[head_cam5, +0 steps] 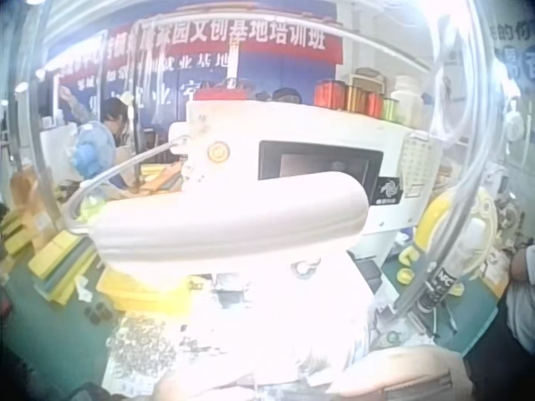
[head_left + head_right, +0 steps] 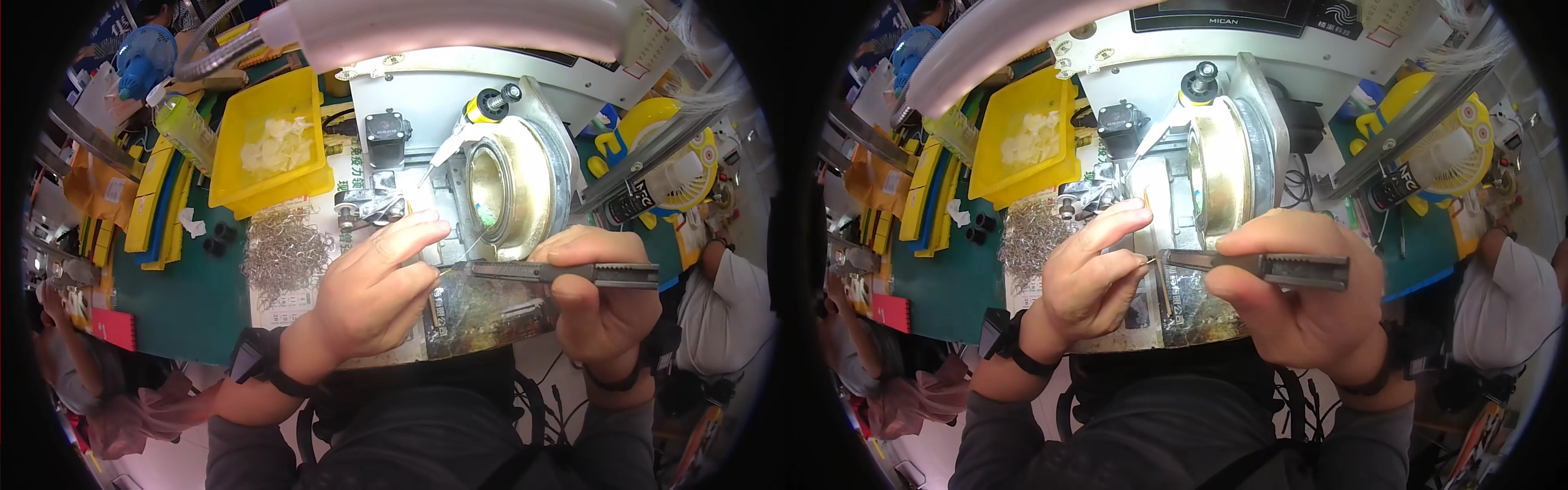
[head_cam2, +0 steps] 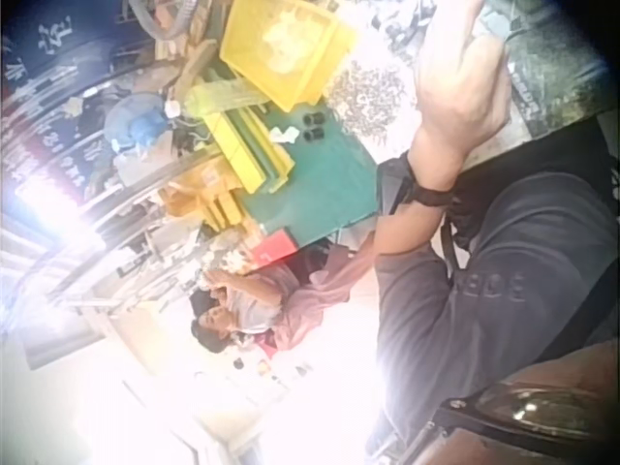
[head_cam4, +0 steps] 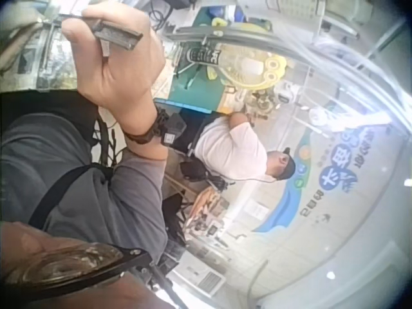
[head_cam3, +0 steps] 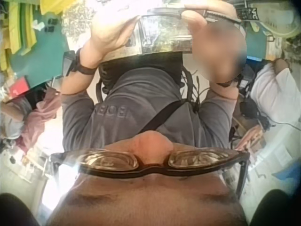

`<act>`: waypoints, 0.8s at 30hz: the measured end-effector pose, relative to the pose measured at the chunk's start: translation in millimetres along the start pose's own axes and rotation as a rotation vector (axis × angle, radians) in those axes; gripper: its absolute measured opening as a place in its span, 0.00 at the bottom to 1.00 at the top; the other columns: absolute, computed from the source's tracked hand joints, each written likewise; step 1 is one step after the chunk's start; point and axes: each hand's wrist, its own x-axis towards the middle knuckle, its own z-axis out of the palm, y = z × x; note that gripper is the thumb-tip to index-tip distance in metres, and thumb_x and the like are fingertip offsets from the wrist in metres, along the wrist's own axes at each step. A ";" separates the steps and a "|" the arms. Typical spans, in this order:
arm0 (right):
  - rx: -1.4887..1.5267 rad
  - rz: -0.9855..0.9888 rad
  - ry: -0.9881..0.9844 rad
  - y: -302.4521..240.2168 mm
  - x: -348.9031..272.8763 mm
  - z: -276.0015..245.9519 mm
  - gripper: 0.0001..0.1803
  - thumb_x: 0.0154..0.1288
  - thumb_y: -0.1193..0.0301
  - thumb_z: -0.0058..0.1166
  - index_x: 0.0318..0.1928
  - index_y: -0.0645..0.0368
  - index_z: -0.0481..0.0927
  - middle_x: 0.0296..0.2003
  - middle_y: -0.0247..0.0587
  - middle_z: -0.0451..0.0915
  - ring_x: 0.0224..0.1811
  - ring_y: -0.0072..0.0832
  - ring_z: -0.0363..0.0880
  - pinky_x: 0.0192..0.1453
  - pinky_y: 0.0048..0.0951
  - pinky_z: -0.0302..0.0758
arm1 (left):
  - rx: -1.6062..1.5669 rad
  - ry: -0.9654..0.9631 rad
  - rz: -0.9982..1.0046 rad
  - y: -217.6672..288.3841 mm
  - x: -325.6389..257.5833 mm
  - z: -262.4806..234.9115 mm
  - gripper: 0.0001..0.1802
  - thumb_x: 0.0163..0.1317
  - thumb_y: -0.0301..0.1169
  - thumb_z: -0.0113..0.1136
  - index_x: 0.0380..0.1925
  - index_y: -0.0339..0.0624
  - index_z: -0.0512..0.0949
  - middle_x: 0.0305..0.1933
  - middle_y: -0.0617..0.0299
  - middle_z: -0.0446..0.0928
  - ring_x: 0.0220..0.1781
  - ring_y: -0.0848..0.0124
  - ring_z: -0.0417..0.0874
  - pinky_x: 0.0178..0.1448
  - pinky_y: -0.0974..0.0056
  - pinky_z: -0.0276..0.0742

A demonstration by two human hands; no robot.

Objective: The recorder is assembling small metal components using specialized machinery, tweezers, and adhesive.

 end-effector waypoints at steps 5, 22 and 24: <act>-0.040 -0.023 -0.031 3.2 5.0 5.0 0.15 0.60 0.66 0.73 0.41 0.61 0.83 0.34 0.41 0.85 0.30 0.36 0.85 0.35 0.29 0.78 | 0.007 -0.007 0.009 -0.6 -1.0 -0.4 0.10 0.56 0.19 0.68 0.36 0.35 0.77 0.56 0.38 0.79 0.59 0.41 0.82 0.59 0.51 0.81; -0.130 -0.139 -0.094 1.5 -0.6 2.6 0.16 0.66 0.64 0.68 0.43 0.64 0.80 0.30 0.43 0.83 0.27 0.30 0.82 0.31 0.28 0.76 | -0.012 -0.029 0.023 0.9 1.2 -0.4 0.11 0.57 0.20 0.68 0.39 0.35 0.77 0.58 0.36 0.78 0.61 0.39 0.80 0.63 0.48 0.78; 0.068 -0.068 0.041 4.0 -5.9 2.8 0.16 0.69 0.63 0.64 0.44 0.65 0.78 0.30 0.44 0.82 0.28 0.29 0.81 0.32 0.27 0.77 | -0.007 -0.028 0.016 1.6 1.0 -0.8 0.11 0.57 0.19 0.68 0.39 0.35 0.77 0.58 0.36 0.78 0.61 0.39 0.80 0.63 0.48 0.78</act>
